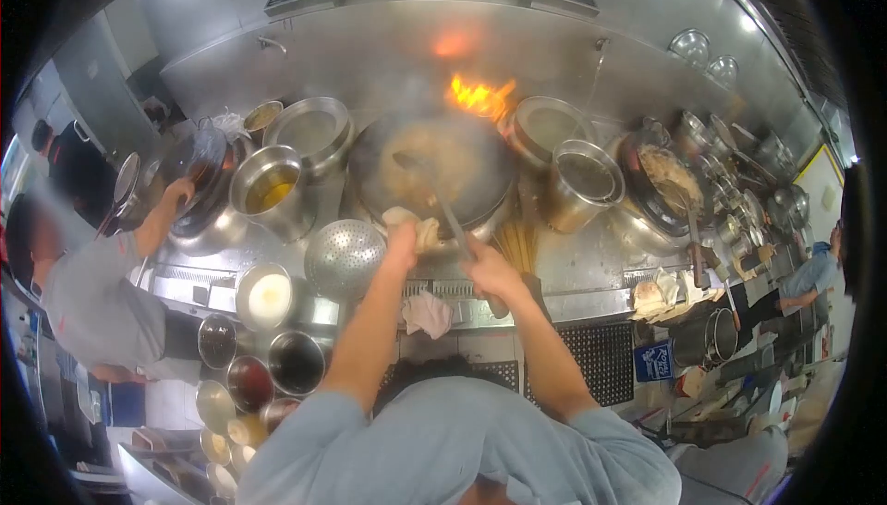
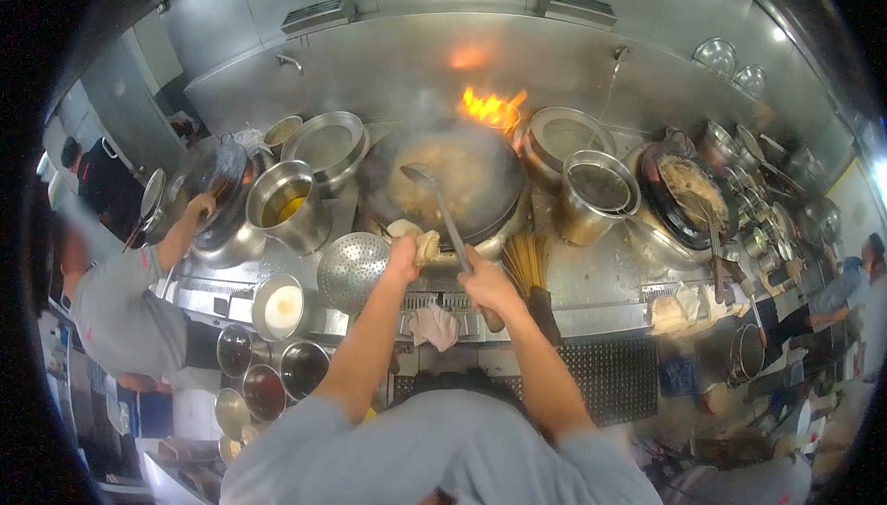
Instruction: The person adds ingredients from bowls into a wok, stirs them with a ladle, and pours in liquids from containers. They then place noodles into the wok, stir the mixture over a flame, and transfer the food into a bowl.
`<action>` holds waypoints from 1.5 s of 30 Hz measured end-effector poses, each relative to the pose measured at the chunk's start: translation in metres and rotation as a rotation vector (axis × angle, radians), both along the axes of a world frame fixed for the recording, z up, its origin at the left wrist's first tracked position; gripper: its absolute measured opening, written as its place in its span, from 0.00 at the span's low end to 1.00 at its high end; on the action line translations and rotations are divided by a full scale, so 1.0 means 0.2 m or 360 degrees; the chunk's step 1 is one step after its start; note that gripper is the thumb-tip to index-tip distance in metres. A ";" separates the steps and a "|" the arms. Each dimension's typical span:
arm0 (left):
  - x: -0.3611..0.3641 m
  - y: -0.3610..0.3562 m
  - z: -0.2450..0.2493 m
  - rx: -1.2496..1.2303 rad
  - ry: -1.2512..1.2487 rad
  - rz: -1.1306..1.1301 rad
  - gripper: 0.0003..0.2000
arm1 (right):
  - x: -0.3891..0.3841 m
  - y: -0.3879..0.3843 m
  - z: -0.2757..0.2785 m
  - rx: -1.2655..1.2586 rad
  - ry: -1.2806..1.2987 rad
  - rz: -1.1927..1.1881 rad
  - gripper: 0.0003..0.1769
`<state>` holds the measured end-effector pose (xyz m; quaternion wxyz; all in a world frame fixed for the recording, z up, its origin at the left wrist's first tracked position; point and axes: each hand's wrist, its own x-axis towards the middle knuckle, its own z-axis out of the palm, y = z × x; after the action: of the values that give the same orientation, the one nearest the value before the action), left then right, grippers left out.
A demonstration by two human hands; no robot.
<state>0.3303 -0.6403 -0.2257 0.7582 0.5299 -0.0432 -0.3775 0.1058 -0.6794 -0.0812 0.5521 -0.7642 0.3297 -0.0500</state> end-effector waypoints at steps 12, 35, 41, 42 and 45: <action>0.03 0.05 -0.01 -0.0006 0.0093 -0.0163 0.12 | 0.17 -0.33 -0.08 0.0161 -0.0260 -0.0439 0.32; -0.05 0.08 0.17 0.0010 0.0204 -0.0164 0.12 | -0.33 -0.29 0.29 -0.1400 0.0930 0.0341 0.42; 0.02 0.03 0.00 -0.0022 0.0060 -0.0132 0.10 | -0.76 -0.44 0.37 -0.1529 0.0936 0.0494 0.40; 0.00 0.03 0.00 -0.0045 0.0054 -0.0103 0.10 | -0.79 -0.43 0.35 -0.1555 0.1026 0.0504 0.40; -0.05 0.03 0.01 -0.0012 0.0130 -0.0141 0.10 | -0.65 -0.35 0.01 -0.1238 0.0785 0.0340 0.39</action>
<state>0.3204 -0.6340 -0.2240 0.7439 0.5088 -0.0371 -0.4318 -0.0251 -0.7489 -0.0799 0.1321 -0.9330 0.3273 0.0702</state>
